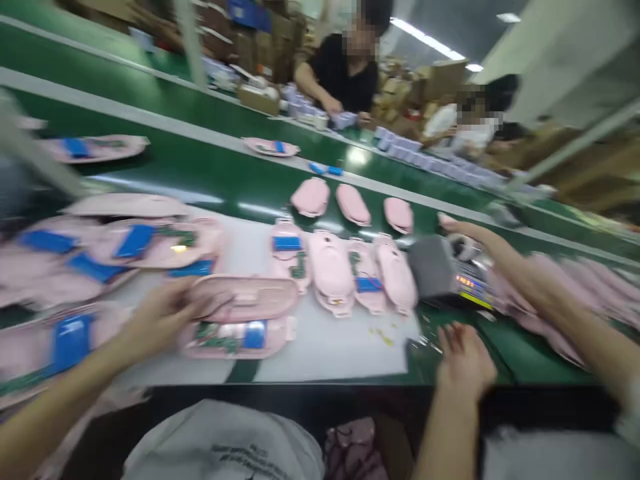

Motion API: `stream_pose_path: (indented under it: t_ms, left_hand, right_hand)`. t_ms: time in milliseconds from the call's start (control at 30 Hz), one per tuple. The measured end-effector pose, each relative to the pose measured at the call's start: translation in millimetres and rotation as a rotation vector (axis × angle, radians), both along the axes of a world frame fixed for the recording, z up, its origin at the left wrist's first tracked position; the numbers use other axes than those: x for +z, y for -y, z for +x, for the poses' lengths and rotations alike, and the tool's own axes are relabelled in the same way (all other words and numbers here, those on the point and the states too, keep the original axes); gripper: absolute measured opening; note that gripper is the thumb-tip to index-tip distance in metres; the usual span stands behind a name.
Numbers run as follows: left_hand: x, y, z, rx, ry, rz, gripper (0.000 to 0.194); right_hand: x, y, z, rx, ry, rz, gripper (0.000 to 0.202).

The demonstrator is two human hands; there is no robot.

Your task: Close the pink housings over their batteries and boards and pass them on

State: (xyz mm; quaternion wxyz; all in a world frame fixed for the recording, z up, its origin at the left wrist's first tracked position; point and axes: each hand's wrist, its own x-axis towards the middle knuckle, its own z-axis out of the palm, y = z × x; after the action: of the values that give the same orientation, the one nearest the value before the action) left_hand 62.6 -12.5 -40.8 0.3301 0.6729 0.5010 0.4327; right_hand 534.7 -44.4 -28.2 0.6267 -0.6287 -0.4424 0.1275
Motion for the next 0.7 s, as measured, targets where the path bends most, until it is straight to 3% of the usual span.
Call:
stream_pose_path:
  t_ms: [67, 100, 200, 233, 267, 333, 500, 700]
  left_hand:
    - [9.6, 4, 3, 0.019, 0.009, -0.115, 0.031]
    - [11.3, 4, 3, 0.010, 0.065, -0.186, 0.029]
    - [8.4, 6, 1, -0.020, 0.266, -0.315, 0.022]
    - [6.3, 8, 1, -0.035, 0.321, -0.332, 0.021]
    - [4.1, 10, 1, -0.049, 0.369, -0.339, 0.020]
    - [-0.4, 13, 1, -0.073, 0.438, -0.336, 0.019]
    - [-10.0, 14, -2, -0.063, 0.438, -0.297, 0.017]
    - [-15.8, 13, -3, -0.068, 0.387, -0.269, 0.010]
  right_hand:
    - [11.1, 1, -54, -0.049, -0.071, 0.040, 0.033]
    - [19.3, -3, -87, 0.060, 0.007, -0.020, 0.026]
    - [43.6, -27, -190, 0.739, 0.375, -0.065, 0.017]
    - [47.5, -38, -220, 0.900, 0.488, -0.066, 0.016]
    - [48.2, -47, -247, 1.026, 0.598, -0.068, 0.017]
    - [41.7, -64, -281, 1.144, 0.802, -0.078, 0.018]
    - [20.6, -75, -297, 1.088, 1.070, -0.025, 0.016]
    - [17.3, -73, -299, 1.019, 1.073, -0.038, 0.018]
